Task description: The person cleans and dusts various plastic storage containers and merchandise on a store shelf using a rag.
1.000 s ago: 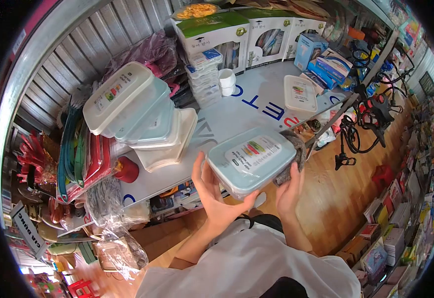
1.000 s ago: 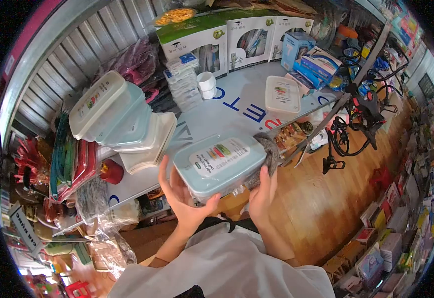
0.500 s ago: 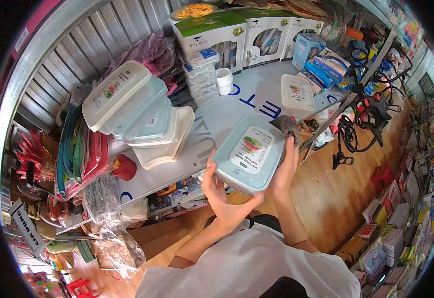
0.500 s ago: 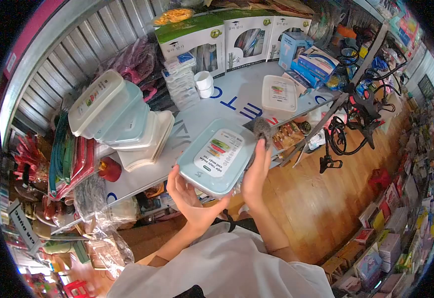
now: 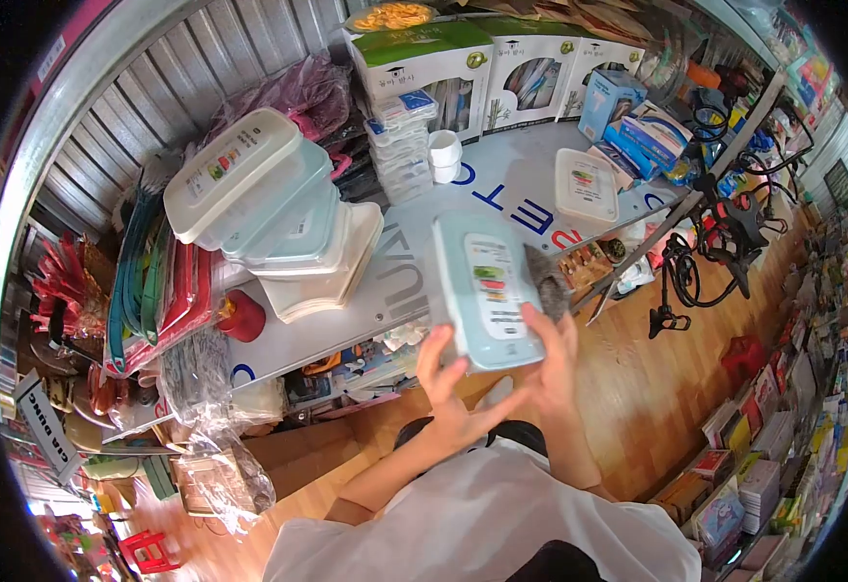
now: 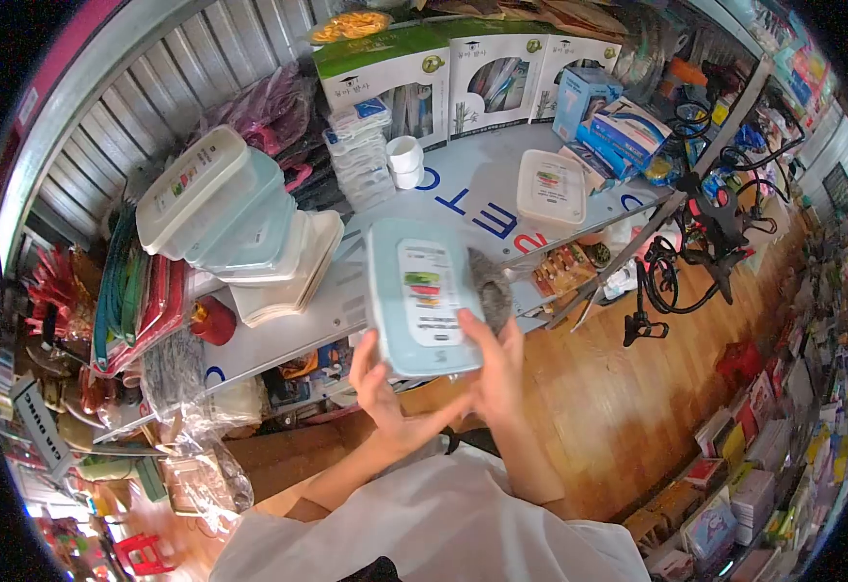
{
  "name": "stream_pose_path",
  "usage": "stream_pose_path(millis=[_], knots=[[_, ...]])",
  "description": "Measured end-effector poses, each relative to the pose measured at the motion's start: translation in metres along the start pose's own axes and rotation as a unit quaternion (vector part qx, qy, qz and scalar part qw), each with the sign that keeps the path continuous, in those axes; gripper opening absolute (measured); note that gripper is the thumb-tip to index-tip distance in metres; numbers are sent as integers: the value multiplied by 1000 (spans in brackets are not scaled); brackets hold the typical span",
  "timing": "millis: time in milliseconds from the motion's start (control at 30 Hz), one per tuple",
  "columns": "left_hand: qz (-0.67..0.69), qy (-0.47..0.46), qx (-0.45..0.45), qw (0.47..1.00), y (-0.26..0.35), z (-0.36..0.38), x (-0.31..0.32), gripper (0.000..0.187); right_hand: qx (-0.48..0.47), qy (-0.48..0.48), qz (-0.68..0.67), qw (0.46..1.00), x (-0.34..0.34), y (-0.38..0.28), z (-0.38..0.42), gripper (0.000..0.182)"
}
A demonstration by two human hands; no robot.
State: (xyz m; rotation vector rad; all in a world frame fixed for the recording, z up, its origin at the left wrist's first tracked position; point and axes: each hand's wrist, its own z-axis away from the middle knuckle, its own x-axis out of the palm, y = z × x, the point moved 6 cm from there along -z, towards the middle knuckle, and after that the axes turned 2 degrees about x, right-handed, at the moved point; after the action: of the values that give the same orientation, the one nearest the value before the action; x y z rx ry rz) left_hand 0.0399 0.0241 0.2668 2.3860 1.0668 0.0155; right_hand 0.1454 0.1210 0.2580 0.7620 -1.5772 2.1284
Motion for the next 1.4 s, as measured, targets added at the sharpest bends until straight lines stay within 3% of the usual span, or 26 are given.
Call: stream_pose_path(millis=[33,133,233,333,367,467,567,667,700,867,1067,1167,1267,1367,1400], knots=[[82,8,-21,996,0,-6,-3,103,-16,-9,2,1000,-7,-7,-5,49],[231,42,-153,960,-28,-8,-18,105,-46,-63,65,995,-24,-30,-13,51],[180,53,-291,938,-54,-37,-37,95,-42,-159,195,967,-40,-43,-14,46],[350,-161,-396,834,-68,-35,-19,81,-52,-215,287,932,-38,-39,-8,47],[377,-223,-419,795,-63,-35,-15,72,-113,-226,298,921,-30,-41,-6,47],[421,-207,-499,728,-59,-28,-7,69,-212,-220,397,865,-26,-48,-7,46],[416,-122,-521,735,-62,-23,-7,66,-132,-132,299,936,-43,-32,-15,39],[395,-29,-550,735,-70,-18,-15,62,-116,-54,145,981,-43,-32,-14,30],[398,-8,-540,742,-71,-19,-16,61,-156,-56,156,974,-37,-35,-10,24],[386,133,-489,771,-76,-13,-20,51,-170,-25,172,970,-32,-12,15,19],[383,242,-479,752,-67,-3,-24,47,-161,-8,209,965,-28,-10,39,16],[404,270,-457,745,-77,3,-25,48,-95,7,173,980,-64,10,36,30],[441,263,-488,706,-77,4,-21,49,-77,119,-12,990,-70,22,36,42],[482,186,-534,669,-61,11,-2,49,-65,-36,-49,996,-57,27,28,55],[479,143,-544,673,-54,16,5,52,-67,-13,-37,997,-58,39,31,64]])
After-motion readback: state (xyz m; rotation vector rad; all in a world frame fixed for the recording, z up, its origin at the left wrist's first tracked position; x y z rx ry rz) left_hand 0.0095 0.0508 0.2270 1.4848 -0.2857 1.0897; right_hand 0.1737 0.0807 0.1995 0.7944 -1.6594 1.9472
